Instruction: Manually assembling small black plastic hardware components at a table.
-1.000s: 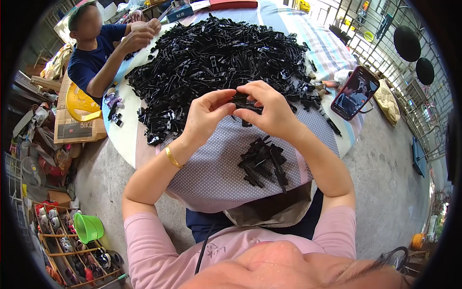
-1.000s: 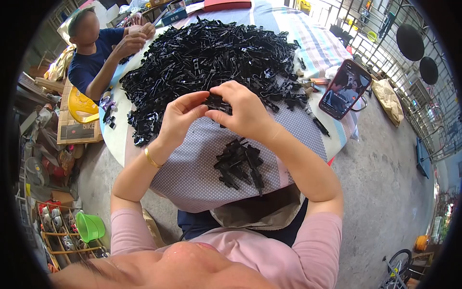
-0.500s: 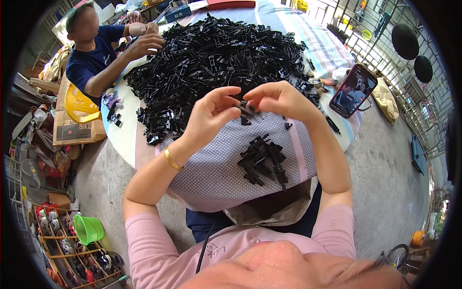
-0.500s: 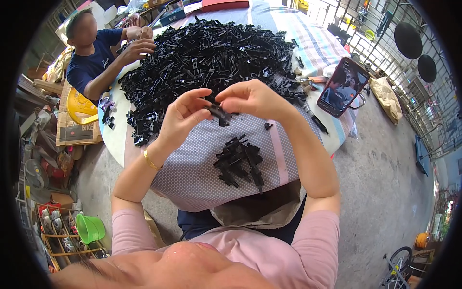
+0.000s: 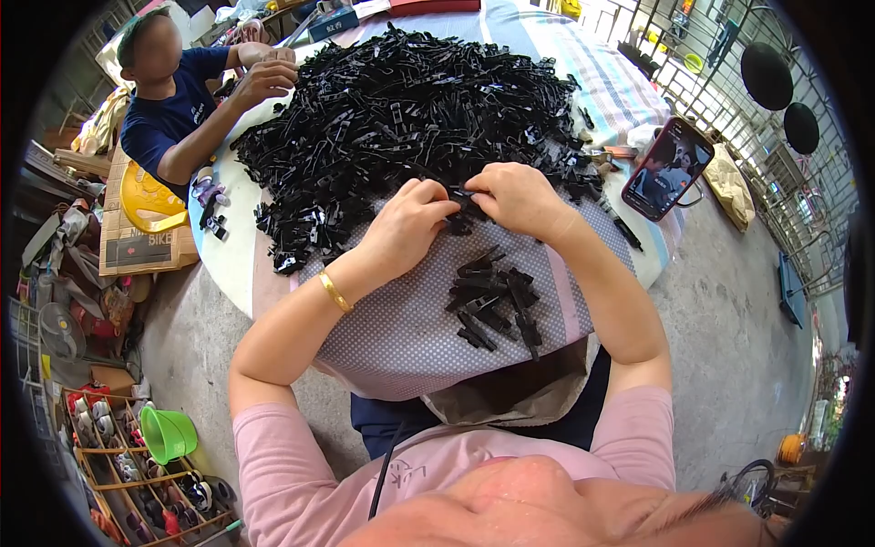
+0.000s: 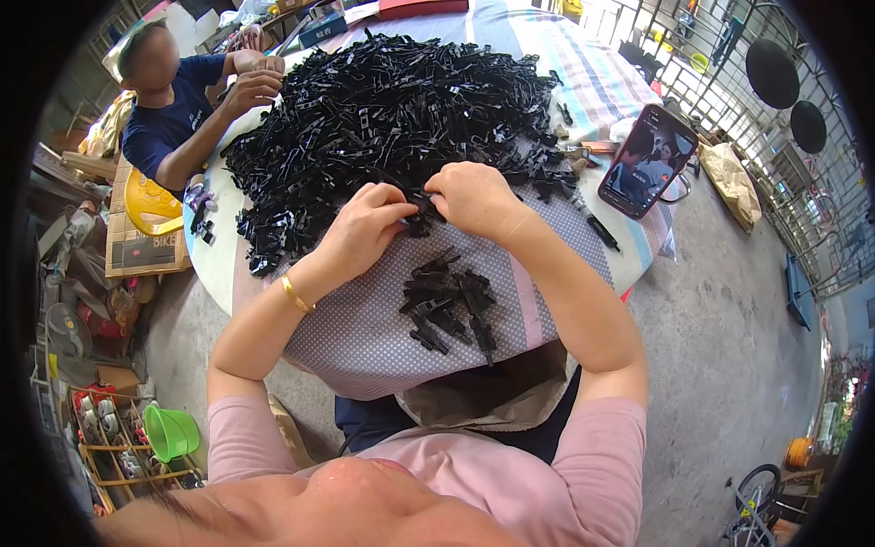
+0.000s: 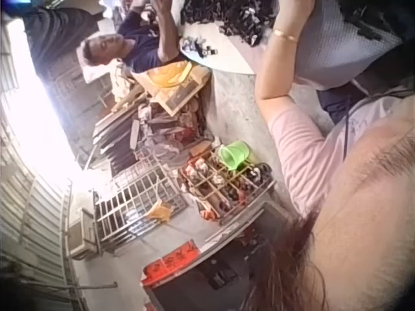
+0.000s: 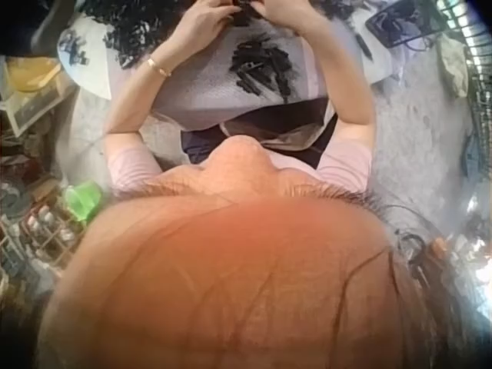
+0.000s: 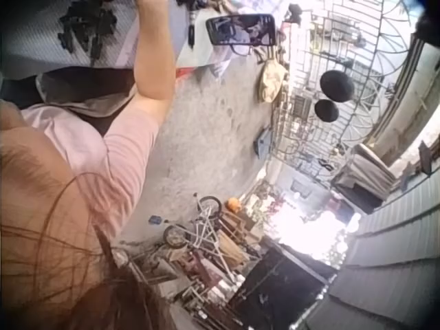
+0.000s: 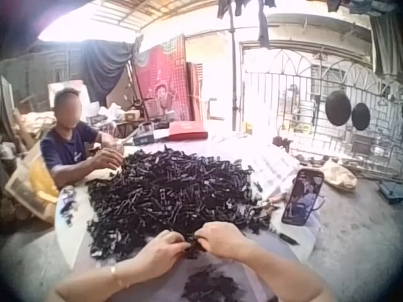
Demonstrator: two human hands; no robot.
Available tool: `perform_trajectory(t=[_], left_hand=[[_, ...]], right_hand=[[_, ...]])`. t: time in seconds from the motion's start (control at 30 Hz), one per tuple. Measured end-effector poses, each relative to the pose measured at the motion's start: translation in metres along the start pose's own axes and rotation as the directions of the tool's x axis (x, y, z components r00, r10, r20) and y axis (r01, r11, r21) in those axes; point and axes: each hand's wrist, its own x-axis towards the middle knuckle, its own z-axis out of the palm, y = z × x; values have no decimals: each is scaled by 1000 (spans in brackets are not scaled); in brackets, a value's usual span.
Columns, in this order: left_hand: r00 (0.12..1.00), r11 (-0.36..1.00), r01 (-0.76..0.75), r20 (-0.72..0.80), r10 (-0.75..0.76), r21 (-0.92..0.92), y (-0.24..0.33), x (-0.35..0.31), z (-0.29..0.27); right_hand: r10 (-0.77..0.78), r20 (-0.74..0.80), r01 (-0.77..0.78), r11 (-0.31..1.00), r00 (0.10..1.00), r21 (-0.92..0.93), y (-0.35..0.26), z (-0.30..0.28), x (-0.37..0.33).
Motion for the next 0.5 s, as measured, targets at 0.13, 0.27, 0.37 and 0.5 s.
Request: perform_trajectory(t=[0.13, 0.27, 0.37, 0.5], left_hand=[[996, 994, 69, -49, -73, -81, -5, 2, 4], [890, 720, 383, 22, -456, -578, 0, 4, 1], [761, 361, 555, 282, -584, -749, -3, 6, -9], [782, 146, 428, 285, -554, -892, -2, 5, -10]], right_hand=[[-1, 70, 0, 1000, 998, 9, 1, -6, -4], [-26, 62, 23, 999, 998, 44, 2, -8, -6], [-5, 61, -3, 992, 998, 128, -4, -15, -4], [51, -145, 6, 928, 988, 372, -2, -20, -3]])
